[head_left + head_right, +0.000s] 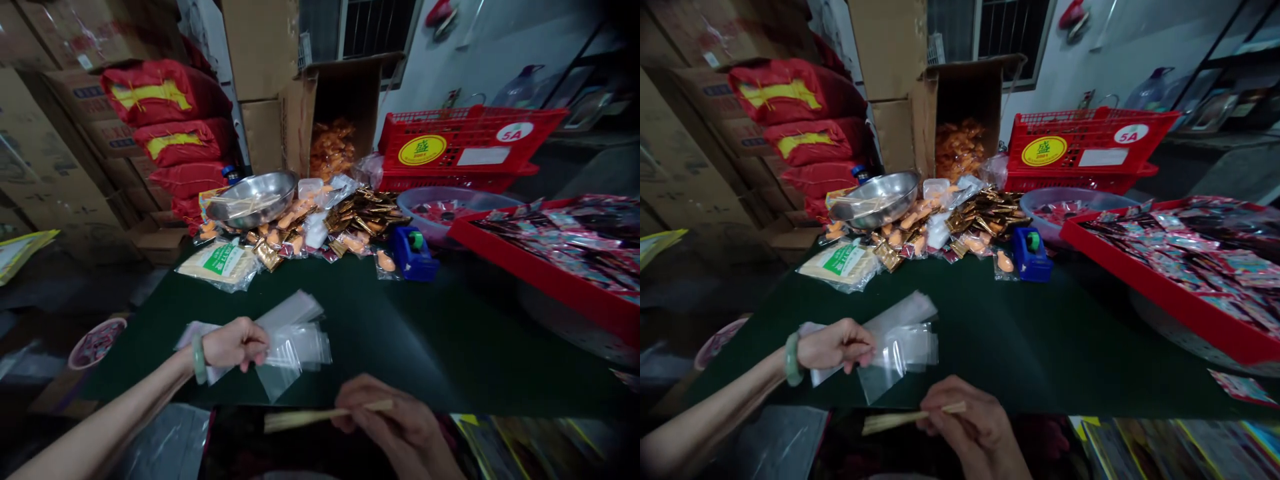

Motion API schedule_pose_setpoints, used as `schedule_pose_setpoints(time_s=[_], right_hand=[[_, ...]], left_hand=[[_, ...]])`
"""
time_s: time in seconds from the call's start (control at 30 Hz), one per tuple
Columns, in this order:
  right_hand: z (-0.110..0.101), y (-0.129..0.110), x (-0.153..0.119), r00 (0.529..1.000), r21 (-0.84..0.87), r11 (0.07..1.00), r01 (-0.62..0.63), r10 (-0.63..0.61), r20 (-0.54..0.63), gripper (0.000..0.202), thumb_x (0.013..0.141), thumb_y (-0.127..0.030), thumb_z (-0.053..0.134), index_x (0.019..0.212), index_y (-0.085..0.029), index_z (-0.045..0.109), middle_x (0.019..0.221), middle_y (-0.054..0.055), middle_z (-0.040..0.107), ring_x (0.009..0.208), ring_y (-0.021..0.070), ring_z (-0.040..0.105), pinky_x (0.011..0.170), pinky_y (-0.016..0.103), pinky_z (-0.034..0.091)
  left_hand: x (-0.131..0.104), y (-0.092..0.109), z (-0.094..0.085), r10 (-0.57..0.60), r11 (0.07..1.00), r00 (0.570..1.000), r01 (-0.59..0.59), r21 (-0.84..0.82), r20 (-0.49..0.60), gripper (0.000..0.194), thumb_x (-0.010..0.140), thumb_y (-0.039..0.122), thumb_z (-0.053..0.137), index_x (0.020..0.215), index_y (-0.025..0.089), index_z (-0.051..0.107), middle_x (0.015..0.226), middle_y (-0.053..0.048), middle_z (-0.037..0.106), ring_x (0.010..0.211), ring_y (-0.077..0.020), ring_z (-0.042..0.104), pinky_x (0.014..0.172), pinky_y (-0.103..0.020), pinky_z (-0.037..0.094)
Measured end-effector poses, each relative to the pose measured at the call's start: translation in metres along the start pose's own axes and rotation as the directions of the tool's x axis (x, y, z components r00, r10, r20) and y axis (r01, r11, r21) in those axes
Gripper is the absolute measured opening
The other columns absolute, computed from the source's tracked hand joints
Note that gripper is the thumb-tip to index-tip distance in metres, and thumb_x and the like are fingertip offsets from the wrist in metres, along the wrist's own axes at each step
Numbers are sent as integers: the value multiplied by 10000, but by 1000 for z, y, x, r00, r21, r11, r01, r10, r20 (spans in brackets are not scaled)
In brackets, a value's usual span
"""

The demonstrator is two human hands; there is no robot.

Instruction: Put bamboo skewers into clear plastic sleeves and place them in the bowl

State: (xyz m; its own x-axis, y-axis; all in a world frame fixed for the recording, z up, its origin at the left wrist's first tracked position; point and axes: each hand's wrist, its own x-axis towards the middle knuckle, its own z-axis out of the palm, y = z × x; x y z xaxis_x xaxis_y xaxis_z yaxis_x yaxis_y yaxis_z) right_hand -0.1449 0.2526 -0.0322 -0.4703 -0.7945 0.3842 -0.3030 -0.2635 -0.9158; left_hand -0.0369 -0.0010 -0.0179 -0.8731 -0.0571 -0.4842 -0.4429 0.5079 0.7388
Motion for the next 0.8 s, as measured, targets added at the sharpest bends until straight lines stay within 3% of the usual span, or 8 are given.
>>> schedule_pose_setpoints(time_s=[0.1, 0.23, 0.3, 0.43, 0.53, 0.63, 0.73, 0.8], right_hand=[[9, 17, -6, 965, -71, 997, 2, -20, -260, 187, 808, -145, 498, 694, -195, 636, 729, 32, 643, 679, 144, 628, 576, 212, 523], [-4, 31, -11, 829, -52, 997, -52, 14, -559, 108, 788, -200, 549, 777, -193, 656, 824, 40, 650, 645, 155, 643, 574, 253, 553], [-10, 38, -12, 766, -53, 996, -67, 17, -642, 94, 777, -222, 566, 781, -182, 652, 829, 43, 648, 632, 159, 645, 583, 275, 562], [-14, 45, -12, 742, -148, 983, -113, -15, -670, 119, 763, -263, 582, 776, -164, 645, 760, 48, 656, 610, 168, 645, 567, 284, 562], [-16, 38, -15, 720, -189, 973, -137, -33, -693, 130, 774, -280, 565, 783, -171, 635, 758, 39, 655, 596, 159, 644, 567, 270, 554], [-21, 21, -22, 696, -282, 934, -220, -53, -716, 129, 788, -282, 543, 780, -184, 627, 747, 22, 656, 609, 148, 642, 599, 246, 540], [-26, 10, -31, 749, -405, 868, -287, -61, -660, 153, 789, -289, 529, 729, -192, 632, 694, 11, 658, 596, 143, 636, 581, 219, 529], [-30, 9, -35, 752, -440, 843, -311, -65, -655, 176, 791, -304, 522, 714, -193, 635, 696, 9, 662, 588, 139, 636, 566, 204, 524]], left_hand=[[7, 13, 7, 52, 989, 999, -52, -135, -8, 315, 763, 372, 500, 882, 96, 596, 627, -4, 537, 500, -76, 445, 411, -155, 352], [27, 24, 10, 154, 923, 985, -173, -343, -83, 445, 736, 412, 549, 1034, 81, 555, 873, -86, 592, 702, -136, 532, 524, -208, 445], [39, 22, 13, 174, 915, 977, -208, -345, -127, 444, 759, 375, 526, 1084, 72, 516, 948, -119, 584, 796, -175, 547, 555, -232, 458], [56, 19, 22, 242, 967, 955, -222, 126, -172, 261, 772, 168, 453, 966, 61, 592, 873, -105, 594, 768, -185, 547, 646, -276, 447], [60, 22, 25, 355, 804, 934, -283, 522, -41, 288, 723, 92, 475, 968, 117, 625, 883, -84, 566, 790, -184, 521, 714, -277, 416], [60, 27, 27, 378, 640, 920, -340, 689, 103, 374, 740, 162, 524, 1110, 191, 569, 882, -75, 525, 797, -183, 487, 707, -273, 398], [62, 29, 30, 377, 523, 916, -331, 786, 135, 397, 802, 225, 481, 1197, 262, 498, 883, -71, 507, 768, -173, 475, 662, -260, 381], [63, 30, 33, 376, 456, 917, -309, 835, 134, 388, 824, 234, 443, 1206, 292, 481, 878, -73, 505, 751, -176, 473, 610, -250, 362]])
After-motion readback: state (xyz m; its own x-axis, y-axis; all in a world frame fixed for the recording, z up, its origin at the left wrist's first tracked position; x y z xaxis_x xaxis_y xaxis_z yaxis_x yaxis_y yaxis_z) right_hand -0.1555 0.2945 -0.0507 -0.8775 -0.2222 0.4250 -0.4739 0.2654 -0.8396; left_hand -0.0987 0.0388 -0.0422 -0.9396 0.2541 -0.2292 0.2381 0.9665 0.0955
